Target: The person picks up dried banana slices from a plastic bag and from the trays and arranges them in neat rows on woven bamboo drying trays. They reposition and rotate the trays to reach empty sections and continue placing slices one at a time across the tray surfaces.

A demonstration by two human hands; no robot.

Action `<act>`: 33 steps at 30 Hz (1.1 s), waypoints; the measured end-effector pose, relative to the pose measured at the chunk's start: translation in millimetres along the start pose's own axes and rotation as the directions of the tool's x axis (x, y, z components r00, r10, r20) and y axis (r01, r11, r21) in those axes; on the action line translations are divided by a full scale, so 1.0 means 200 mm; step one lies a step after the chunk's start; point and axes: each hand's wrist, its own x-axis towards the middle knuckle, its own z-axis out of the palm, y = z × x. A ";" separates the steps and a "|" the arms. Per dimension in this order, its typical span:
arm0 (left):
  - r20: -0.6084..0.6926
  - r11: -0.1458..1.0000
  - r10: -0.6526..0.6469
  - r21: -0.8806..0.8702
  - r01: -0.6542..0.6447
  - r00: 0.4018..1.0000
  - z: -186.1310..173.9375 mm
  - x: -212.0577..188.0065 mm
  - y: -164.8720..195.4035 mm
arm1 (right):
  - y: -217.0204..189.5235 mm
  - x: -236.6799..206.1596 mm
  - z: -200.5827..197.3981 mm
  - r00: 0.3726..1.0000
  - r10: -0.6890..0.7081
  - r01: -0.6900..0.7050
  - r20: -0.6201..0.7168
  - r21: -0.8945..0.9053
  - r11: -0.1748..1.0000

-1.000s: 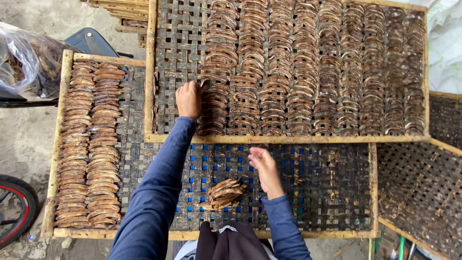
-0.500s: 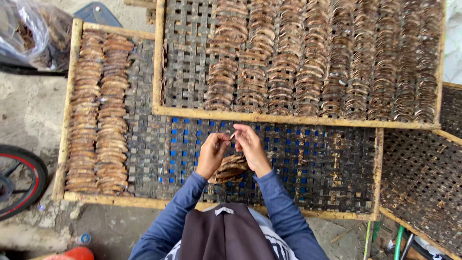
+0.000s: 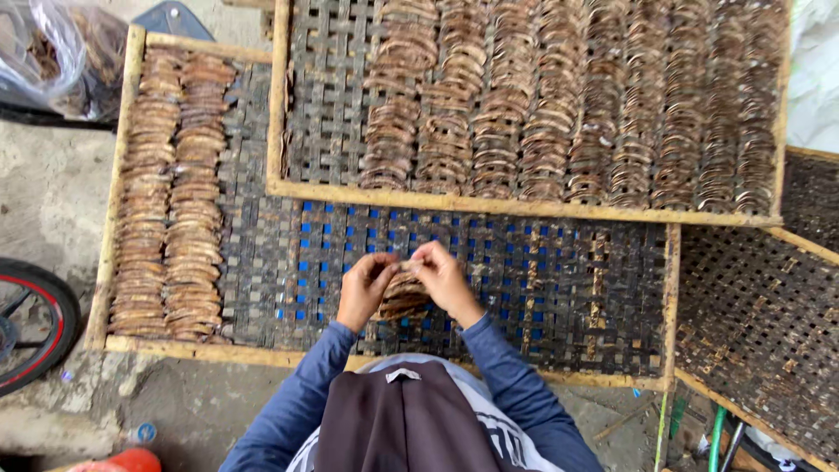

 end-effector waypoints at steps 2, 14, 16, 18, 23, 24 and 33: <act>-0.001 0.980 0.048 0.194 -0.047 0.999 0.00 -0.01 -0.07 | 0.04 -0.01 0.01 0.998 0.057 -0.056 -0.003 -0.279 0.959; -0.077 0.798 0.345 0.549 -0.249 0.936 -0.12 0.35 0.03 | 0.12 0.47 -0.42 0.992 -0.118 0.122 0.033 -0.372 0.920; -0.065 0.754 0.416 0.582 -0.305 0.907 -0.14 0.58 0.09 | 0.10 0.74 -0.56 0.974 -0.227 0.210 0.017 -0.446 0.870; -0.029 0.695 0.502 0.608 -0.383 0.864 -0.16 0.84 0.14 | 0.09 1.07 -0.65 0.998 -0.043 0.015 -0.044 -0.500 0.866; -0.017 0.600 0.593 0.676 -0.427 0.805 -0.13 1.61 0.25 | -0.04 1.79 -0.72 0.906 -0.385 0.277 -0.178 -0.440 0.855; -0.020 0.578 0.615 0.691 -0.434 0.789 -0.11 1.76 0.27 | -0.08 1.93 -0.71 0.899 -0.387 0.260 -0.205 -0.461 0.848; 0.018 0.548 0.532 0.755 -0.360 0.846 -0.05 2.66 0.41 | -0.41 2.81 -0.64 0.716 -0.696 0.428 -0.060 -0.749 0.505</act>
